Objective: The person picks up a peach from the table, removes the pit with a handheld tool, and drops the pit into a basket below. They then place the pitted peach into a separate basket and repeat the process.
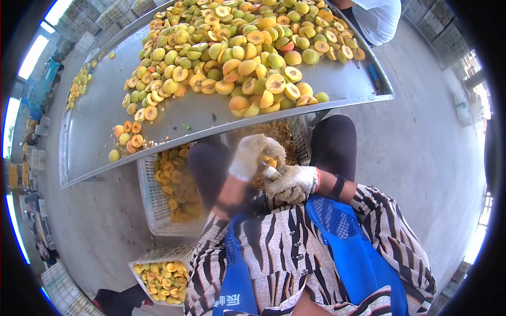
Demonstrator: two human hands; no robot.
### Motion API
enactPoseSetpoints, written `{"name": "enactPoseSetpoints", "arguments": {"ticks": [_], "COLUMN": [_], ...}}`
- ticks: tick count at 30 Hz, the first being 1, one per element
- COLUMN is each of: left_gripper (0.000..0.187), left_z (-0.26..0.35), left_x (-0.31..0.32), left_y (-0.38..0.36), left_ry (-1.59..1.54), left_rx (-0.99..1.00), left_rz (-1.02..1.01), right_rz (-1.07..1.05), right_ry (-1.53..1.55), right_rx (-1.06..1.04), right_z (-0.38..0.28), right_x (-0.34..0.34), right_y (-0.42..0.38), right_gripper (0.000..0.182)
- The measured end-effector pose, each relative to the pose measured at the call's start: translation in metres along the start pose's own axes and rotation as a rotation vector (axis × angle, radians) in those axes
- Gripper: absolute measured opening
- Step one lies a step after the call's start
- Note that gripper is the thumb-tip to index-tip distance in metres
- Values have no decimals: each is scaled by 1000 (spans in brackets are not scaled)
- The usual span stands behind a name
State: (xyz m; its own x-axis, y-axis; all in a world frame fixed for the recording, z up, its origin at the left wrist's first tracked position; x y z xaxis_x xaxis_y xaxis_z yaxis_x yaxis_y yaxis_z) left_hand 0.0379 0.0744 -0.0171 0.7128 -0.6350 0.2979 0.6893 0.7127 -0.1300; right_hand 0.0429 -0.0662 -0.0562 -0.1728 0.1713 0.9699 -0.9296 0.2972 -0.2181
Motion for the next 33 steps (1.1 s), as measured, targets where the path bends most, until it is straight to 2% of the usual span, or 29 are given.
{"name": "enactPoseSetpoints", "arguments": {"ticks": [3, 4, 6, 7, 8, 9, 10, 12, 13, 14, 15, 16, 18, 20, 21, 22, 23, 24, 28, 31, 33], "left_gripper": [49, 50, 51, 51, 45, 36, 41, 30, 29, 28, 26, 22, 30, 43, 41, 45, 50, 52, 57, 58, 57], "left_z": [8, 11, 23, 25, 16, 25, 32, 43, 69, 76, 104, 122, 111, 102, 96, 84, 72, 70, 46, 42, 40], "left_x": [4, 1, -8, -15, -35, -54, -82, -145, -155, -187, -188, -180, -210, -186, -175, -166, -159, -148, -114, -102, -117], "left_y": [0, 1, 1, -1, -2, -13, -27, -69, -91, -111, -128, -139, -133, -89, -63, -33, -3, 26, 103, 118, 112], "left_ry": [68, 96, 142, 158, 30, 8, 109, 221, 268, 504, 999, 1361, 1221, 840, 873, 771, 773, 1004, 1298, 1403, 1300], "left_rx": [101, 109, 82, 47, 61, 135, 192, 292, 350, 355, 352, 228, 255, 215, 143, 148, 115, 32, -150, -153, -101], "left_rz": [-36, 8, 140, 229, 266, 368, 529, 810, 904, 1014, 1139, 1285, 1235, 1038, 966, 895, 819, 728, 487, 394, 489], "right_rz": [136, 184, 62, 0, -28, 139, 240, 479, 539, 605, 670, 692, 737, 732, 763, 795, 766, 774, 776, 769, 782], "right_ry": [-187, -223, 208, -150, -504, -936, -1032, -1218, -1022, -807, -585, -615, -676, -635, -615, -593, -630, -642, -651, -582, -564], "right_rx": [-109, -141, 59, -27, -131, -263, -351, -501, -560, -551, -562, -588, -642, -631, -632, -634, -649, -665, -715, -751, -762], "right_z": [-11, -15, -2, -12, -23, -41, -53, -78, -82, -82, -82, -87, -97, -97, -96, -95, -96, -96, -96, -94, -93], "right_x": [-35, -44, -33, -8, 17, 19, 23, 31, 39, 32, 27, 26, 21, 19, 22, 22, 26, 26, 21, 20, 20], "right_y": [-1, -2, -4, -10, -18, -24, -28, -42, -48, -53, -58, -59, -60, -57, -56, -57, -56, -56, -64, -71, -74], "right_gripper": [36, 38, 39, 37, 35, 33, 29, 22, 19, 18, 19, 19, 19, 19, 20, 20, 22, 22, 23, 22, 22]}}
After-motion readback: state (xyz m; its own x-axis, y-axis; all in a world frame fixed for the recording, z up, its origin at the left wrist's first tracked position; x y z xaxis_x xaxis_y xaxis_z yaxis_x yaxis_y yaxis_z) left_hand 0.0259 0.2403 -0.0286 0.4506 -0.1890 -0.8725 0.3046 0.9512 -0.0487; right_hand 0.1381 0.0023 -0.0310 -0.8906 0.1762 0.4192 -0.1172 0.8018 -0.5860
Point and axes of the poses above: each hand's wrist, its own y-axis towards the middle knuckle, its own x-axis out of the palm, z = x × y, the point moved 10 cm from there along y, towards the middle knuckle, and after that the axes turned 8 degrees about y, right-handed, at the moved point
